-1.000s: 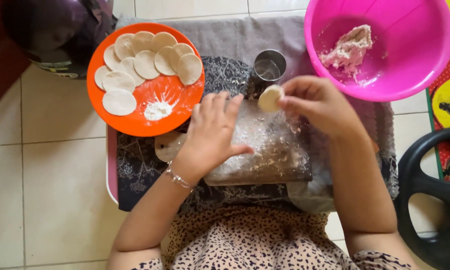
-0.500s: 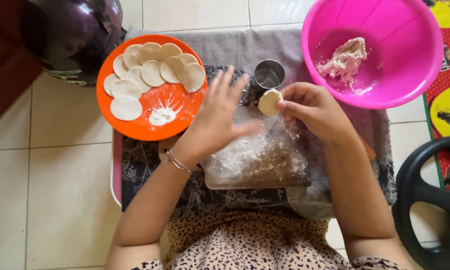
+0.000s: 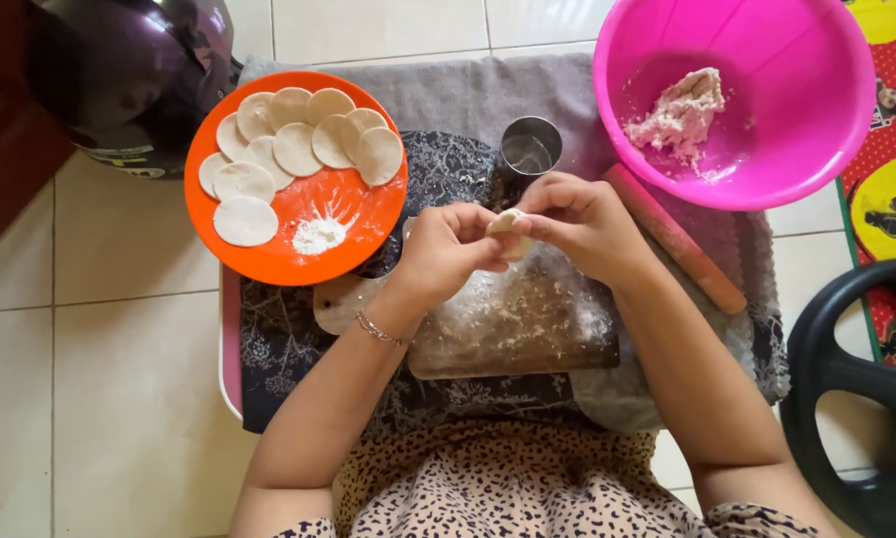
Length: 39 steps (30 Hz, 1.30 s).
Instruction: The person is rolling out small portions of dough and cutting them into circular shapes using a rolling pin and a metal cutter.
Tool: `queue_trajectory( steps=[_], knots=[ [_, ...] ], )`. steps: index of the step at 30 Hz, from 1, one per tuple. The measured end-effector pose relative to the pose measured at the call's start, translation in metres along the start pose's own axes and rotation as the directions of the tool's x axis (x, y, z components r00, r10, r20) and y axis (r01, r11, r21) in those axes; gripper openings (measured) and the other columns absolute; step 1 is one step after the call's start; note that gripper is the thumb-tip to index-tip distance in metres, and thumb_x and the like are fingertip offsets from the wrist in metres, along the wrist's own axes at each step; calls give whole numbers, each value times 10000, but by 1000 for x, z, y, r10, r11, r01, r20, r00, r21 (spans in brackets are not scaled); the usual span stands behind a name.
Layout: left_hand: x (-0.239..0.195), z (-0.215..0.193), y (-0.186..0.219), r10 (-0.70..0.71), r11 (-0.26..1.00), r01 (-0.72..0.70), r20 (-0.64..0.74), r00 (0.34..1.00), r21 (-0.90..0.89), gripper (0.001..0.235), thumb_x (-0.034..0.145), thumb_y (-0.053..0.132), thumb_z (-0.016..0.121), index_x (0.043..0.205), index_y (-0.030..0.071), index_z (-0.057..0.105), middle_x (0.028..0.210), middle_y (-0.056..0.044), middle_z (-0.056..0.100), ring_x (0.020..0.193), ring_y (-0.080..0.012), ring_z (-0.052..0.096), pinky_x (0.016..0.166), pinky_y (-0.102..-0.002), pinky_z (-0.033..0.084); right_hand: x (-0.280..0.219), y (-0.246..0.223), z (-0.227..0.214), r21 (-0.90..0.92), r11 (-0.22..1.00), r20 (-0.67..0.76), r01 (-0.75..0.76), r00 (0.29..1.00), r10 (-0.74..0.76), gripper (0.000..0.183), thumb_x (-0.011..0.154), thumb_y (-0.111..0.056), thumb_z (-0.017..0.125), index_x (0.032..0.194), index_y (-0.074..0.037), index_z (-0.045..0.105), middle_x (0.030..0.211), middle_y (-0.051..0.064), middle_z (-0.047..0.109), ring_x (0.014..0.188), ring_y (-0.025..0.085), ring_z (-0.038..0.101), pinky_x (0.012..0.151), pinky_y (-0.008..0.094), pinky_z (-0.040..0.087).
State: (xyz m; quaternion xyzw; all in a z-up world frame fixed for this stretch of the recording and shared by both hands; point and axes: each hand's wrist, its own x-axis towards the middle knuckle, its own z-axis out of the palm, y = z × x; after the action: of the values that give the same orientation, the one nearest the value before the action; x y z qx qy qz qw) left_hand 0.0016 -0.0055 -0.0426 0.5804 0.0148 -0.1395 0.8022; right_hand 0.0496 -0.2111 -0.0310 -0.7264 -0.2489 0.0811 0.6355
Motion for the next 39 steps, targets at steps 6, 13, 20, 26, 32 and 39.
queue_trajectory(
  steps=[6,13,20,26,32,39],
  knots=[
    [-22,15,37,45,999,-45,-57,997,3,408,815,112,847,1168,-32,700,963,-174,762,865,-207,751,753,-317,668,-1,-13,2,-90,995,-52,40,998,-45,151,900,-88,815,825,28,756,812,113,661,687,129,616,601,238,522],
    [-17,7,20,194,973,-159,-222,955,166,182,879,142,800,1035,53,773,831,-86,778,744,-104,743,645,-235,653,-4,-22,12,32,990,-9,-134,991,134,251,850,-63,824,1043,68,731,819,127,692,733,142,653,666,278,587],
    [-16,4,19,128,990,-134,-121,984,-40,494,797,73,862,1251,48,668,981,-145,764,867,-155,744,789,-292,653,-5,-11,8,-8,986,-79,-164,983,163,114,908,-67,797,933,28,738,663,96,694,640,90,660,600,222,543],
    [-11,0,6,110,993,-114,-197,974,-11,350,782,45,867,1070,-2,673,873,-152,761,777,-184,765,740,-306,666,-7,-9,13,36,972,-28,-233,972,234,152,850,-83,839,922,14,746,672,84,700,655,81,650,618,231,553],
    [-18,1,17,145,989,-143,-72,987,33,367,819,128,842,1143,31,699,955,-104,748,906,-141,712,787,-339,654,-12,-5,8,-79,974,-21,-211,978,210,124,847,-101,851,830,-30,750,607,35,657,604,42,586,568,181,491],
    [-13,-4,5,90,993,-95,-81,993,-63,217,882,139,807,1024,-11,740,799,-72,744,796,-103,705,744,-313,649,-7,-27,6,-274,943,80,-190,972,219,272,693,-165,944,843,-28,765,617,60,687,554,118,594,556,262,499]
  ],
)
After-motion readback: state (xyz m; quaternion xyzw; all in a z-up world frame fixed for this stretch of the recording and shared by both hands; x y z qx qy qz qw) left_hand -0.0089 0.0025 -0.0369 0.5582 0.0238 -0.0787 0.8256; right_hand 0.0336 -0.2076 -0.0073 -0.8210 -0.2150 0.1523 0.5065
